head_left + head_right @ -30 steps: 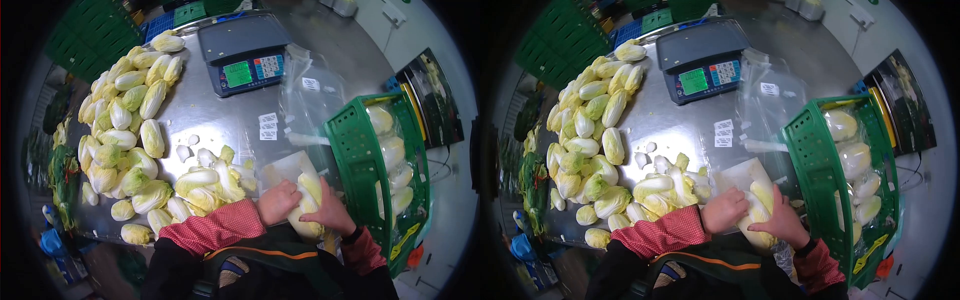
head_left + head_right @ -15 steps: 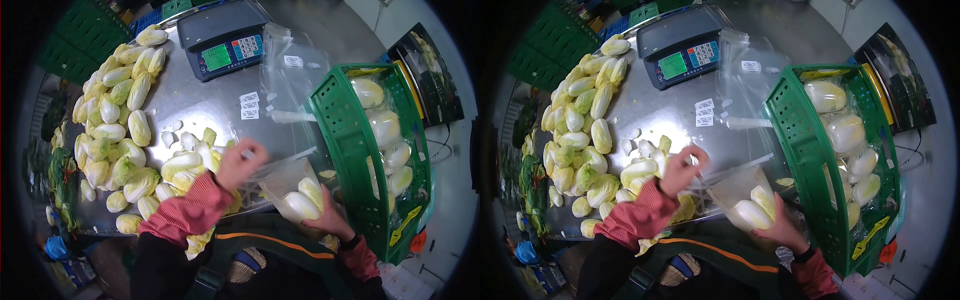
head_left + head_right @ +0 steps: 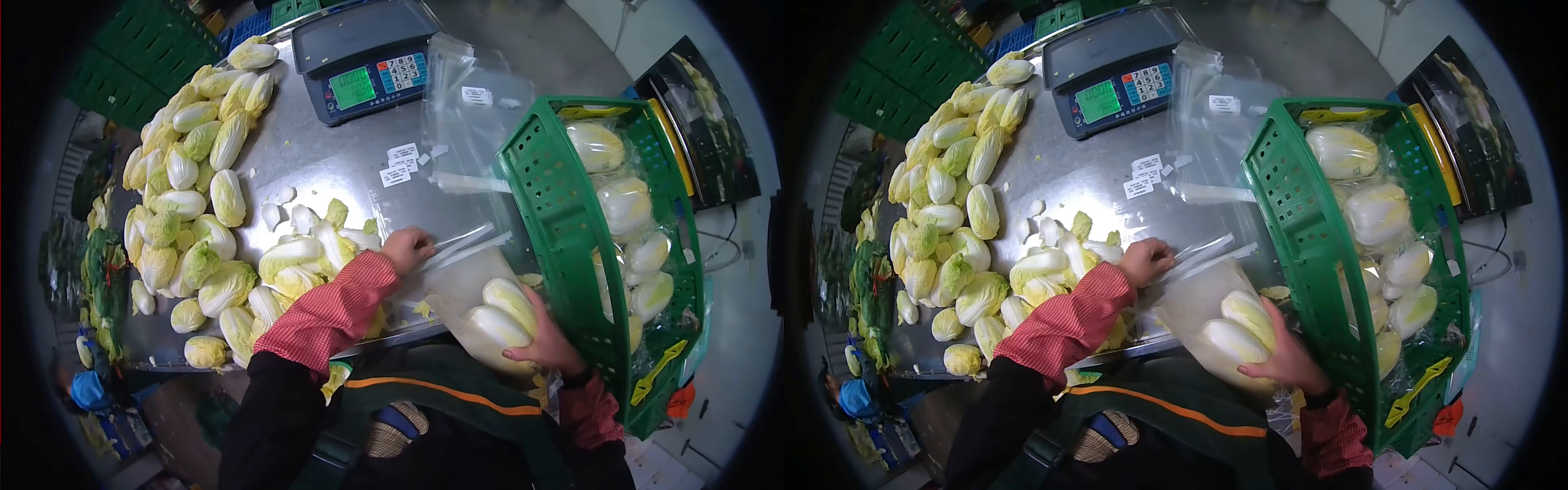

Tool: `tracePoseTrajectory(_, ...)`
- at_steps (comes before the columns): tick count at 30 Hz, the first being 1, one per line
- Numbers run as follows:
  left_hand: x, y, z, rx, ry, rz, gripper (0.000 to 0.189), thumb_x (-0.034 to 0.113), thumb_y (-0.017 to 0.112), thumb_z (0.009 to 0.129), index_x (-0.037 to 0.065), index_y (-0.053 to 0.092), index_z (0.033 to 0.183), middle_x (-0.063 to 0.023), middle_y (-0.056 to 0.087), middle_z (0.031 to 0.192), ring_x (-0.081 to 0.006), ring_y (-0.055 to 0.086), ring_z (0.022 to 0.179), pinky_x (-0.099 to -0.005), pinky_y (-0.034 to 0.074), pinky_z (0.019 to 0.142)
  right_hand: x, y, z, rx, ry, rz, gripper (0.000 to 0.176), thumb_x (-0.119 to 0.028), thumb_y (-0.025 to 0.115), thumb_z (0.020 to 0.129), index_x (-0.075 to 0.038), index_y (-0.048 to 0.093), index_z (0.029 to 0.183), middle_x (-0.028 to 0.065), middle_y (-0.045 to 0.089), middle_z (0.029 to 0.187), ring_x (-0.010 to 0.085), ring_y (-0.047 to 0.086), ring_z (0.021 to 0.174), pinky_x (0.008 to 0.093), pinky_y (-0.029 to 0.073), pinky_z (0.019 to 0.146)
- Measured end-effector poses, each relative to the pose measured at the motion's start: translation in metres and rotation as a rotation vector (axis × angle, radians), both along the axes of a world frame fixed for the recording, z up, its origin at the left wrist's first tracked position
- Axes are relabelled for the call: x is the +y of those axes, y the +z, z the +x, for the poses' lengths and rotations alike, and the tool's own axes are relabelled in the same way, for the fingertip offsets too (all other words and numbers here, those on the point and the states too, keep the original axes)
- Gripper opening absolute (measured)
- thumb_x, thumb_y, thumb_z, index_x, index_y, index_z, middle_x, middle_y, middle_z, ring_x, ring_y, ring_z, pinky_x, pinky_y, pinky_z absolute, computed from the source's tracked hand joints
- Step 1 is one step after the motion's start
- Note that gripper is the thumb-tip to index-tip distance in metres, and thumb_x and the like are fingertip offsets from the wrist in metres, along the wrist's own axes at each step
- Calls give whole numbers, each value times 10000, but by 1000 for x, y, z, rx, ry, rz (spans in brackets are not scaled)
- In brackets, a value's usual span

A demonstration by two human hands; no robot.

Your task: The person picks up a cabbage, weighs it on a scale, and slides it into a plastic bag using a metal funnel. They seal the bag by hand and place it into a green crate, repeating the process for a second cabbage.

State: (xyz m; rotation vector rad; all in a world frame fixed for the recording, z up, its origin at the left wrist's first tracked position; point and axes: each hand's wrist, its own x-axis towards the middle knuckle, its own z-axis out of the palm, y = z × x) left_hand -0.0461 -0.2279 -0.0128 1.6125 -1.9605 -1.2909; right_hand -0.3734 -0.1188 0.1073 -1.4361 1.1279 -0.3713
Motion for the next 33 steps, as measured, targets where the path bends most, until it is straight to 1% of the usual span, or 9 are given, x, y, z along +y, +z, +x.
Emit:
tracePoseTrajectory(2, -11, 15, -21, 110, 144, 201, 225, 242, 720, 840, 36, 693, 925, -126, 683, 931, -216, 651, 811, -341, 505, 756, -9, 4, 8, 6, 45, -2, 1165, -242, 878, 640, 2, 138, 1506, 240, 372, 1447, 311, 379, 1355, 375, 304, 1117)
tracePoseTrajectory(6, -8, -2, -28, 355, 69, 212, 323, 272, 716, 857, 22, 679, 1059, -161, 699, 980, -195, 661, 867, -318, 511, 808, -17, 3, 15, 16, 111, -40, 1150, -240, 880, 635, -1, 161, 1499, 252, 375, 1450, 328, 381, 1359, 379, 305, 1116)
tracePoseTrajectory(10, -3, 8, -21, -12, 174, -166, 373, 324, 750, 795, 69, 647, 1047, -143, 635, 995, -318, 639, 921, -411, 514, 820, -15, -4, 6, 1, 101, -60, 1136, -231, 879, 635, 0, 176, 1496, 246, 381, 1447, 321, 386, 1355, 380, 308, 1114)
tracePoseTrajectory(15, 3, -32, -44, -56, -42, -498, 221, 203, 723, 767, 95, 650, 945, -125, 571, 898, -348, 584, 859, -432, 497, 772, -15, -5, 5, -36, 88, 8, 1134, -222, 878, 635, 2, 177, 1498, 234, 391, 1439, 310, 393, 1346, 379, 307, 1114)
tracePoseTrajectory(18, 2, -33, -37, 13, 48, -330, 229, 170, 731, 788, 62, 675, 982, -110, 620, 878, -273, 630, 778, -362, 512, 727, -18, -4, 6, -57, 98, 16, 1131, -221, 877, 637, 7, 179, 1497, 231, 387, 1443, 302, 388, 1350, 376, 305, 1114)
tracePoseTrajectory(25, -2, -15, -1, 641, 233, 336, 104, 119, 688, 859, 61, 700, 945, -41, 673, 789, -115, 597, 738, -275, 487, 697, -48, 10, 18, 22, 185, 9, 1103, -230, 871, 649, 27, 201, 1486, 228, 381, 1455, 285, 381, 1360, 355, 292, 1121)
tracePoseTrajectory(28, -2, 7, 15, 204, 182, 201, 131, 183, 656, 922, 59, 682, 958, -36, 671, 819, -96, 588, 735, -245, 478, 699, -54, 8, 21, 47, 187, 37, 1094, -238, 868, 652, 27, 209, 1484, 227, 381, 1455, 289, 382, 1359, 354, 295, 1119)
tracePoseTrajectory(29, -1, 19, 13, 16, 215, 3, 154, 209, 606, 935, 78, 675, 977, -94, 665, 843, -202, 630, 762, -311, 501, 725, -55, 8, 22, 45, 194, 38, 1096, -242, 869, 650, 27, 210, 1484, 226, 381, 1456, 289, 383, 1359, 355, 296, 1119)
tracePoseTrajectory(33, 0, 7, -7, -165, -23, -334, 238, 295, 623, 864, 89, 649, 982, -137, 617, 904, -353, 607, 896, -440, 492, 779, -48, 8, 21, 50, 209, 13, 1107, -253, 871, 639, 24, 213, 1485, 225, 380, 1457, 289, 385, 1356, 359, 296, 1120)
